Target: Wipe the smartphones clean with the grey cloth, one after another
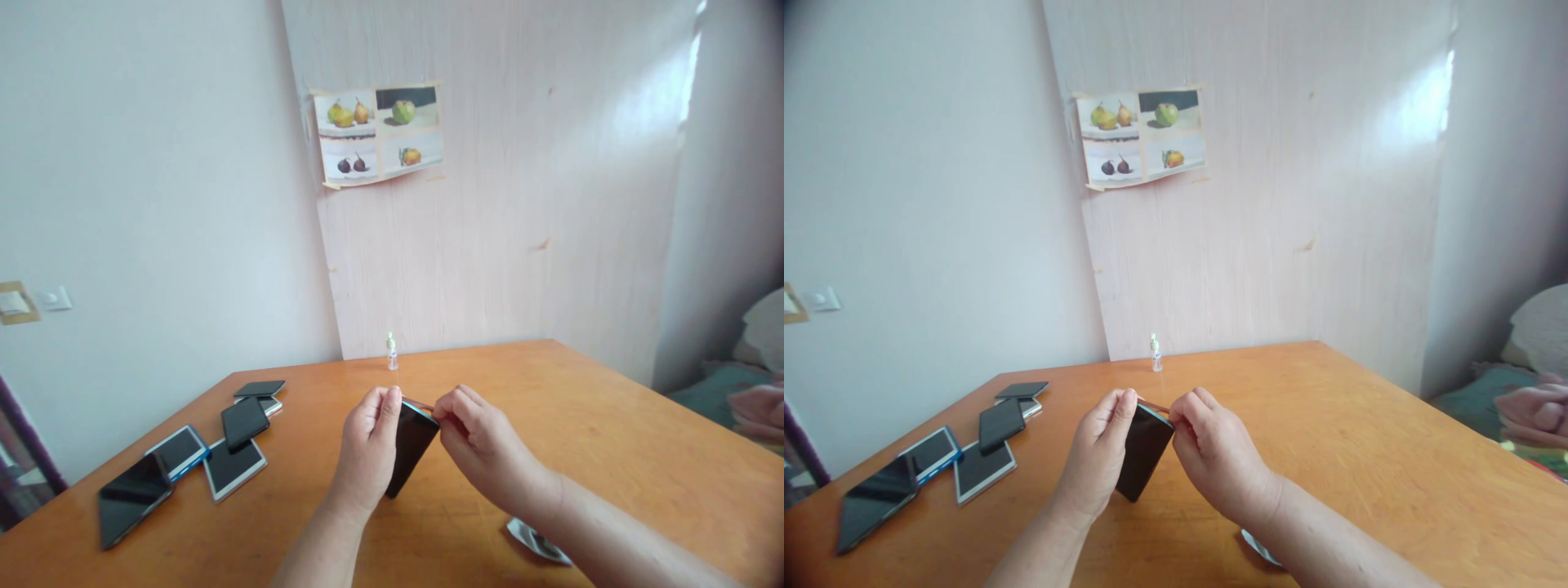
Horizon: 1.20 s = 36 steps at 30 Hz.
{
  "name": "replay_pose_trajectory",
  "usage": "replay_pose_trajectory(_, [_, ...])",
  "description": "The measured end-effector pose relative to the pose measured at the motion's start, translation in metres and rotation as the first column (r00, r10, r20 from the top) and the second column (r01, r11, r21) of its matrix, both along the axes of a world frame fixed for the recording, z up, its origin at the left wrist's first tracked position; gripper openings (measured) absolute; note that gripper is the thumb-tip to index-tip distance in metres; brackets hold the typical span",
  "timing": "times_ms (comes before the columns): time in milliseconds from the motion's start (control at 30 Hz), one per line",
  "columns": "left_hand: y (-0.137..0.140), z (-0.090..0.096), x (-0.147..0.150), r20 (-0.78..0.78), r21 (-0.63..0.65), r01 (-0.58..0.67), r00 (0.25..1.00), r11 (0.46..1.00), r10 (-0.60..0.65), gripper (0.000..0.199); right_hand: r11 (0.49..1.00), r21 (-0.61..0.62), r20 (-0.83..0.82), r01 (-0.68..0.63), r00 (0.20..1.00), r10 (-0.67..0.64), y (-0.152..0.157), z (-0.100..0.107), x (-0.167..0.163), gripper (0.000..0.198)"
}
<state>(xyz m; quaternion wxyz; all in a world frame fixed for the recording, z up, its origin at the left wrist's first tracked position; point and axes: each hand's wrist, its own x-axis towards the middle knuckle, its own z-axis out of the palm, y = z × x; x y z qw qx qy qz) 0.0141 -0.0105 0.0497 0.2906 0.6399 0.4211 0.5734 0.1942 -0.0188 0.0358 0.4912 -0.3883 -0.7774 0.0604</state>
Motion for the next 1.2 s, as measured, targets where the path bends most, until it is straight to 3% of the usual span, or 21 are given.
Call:
replay_pose_trajectory(100, [-0.001,-0.001,0.001,0.015,-0.023,-0.008,1.000,1.000,0.009,0.042,0.998,-0.020,-0.023,-0.064,0.998,0.064,-0.003,0.003,-0.001,0.015])
replay_pose_trajectory(233, [0.000,-0.001,0.001,0.023,-0.045,0.034,0.999,0.998,-0.033,0.040,0.996,-0.092,-0.058,-0.016,0.998,0.011,-0.005,0.001,-0.005,0.002])
replay_pose_trajectory(333, [0.000,-0.001,-0.001,0.058,-0.067,0.076,0.996,0.995,-0.072,0.041,0.994,-0.110,-0.051,-0.002,0.999,-0.004,-0.005,-0.002,-0.008,0.002])
replay_pose_trajectory(667, [0.002,0.003,-0.004,0.425,-0.184,0.304,0.882,0.935,-0.203,0.034,0.996,-0.084,0.041,-0.014,0.999,0.018,-0.011,0.004,-0.008,0.006])
replay_pose_trajectory(833, [0.006,0.007,-0.011,0.502,-0.221,0.342,0.843,0.913,-0.194,0.034,0.992,-0.126,0.060,-0.016,0.998,0.024,-0.013,0.005,-0.008,0.005])
replay_pose_trajectory(1000, [0.018,0.001,-0.024,0.485,-0.322,0.210,0.874,0.923,-0.030,0.040,0.971,-0.228,-0.011,-0.068,0.998,0.067,-0.016,-0.006,-0.009,0.002])
replay_pose_trajectory(1200, [0.029,-0.007,-0.029,0.532,-0.317,0.165,0.846,0.934,0.031,0.045,0.916,-0.328,-0.211,-0.231,0.963,0.168,-0.007,-0.013,-0.010,0.017])
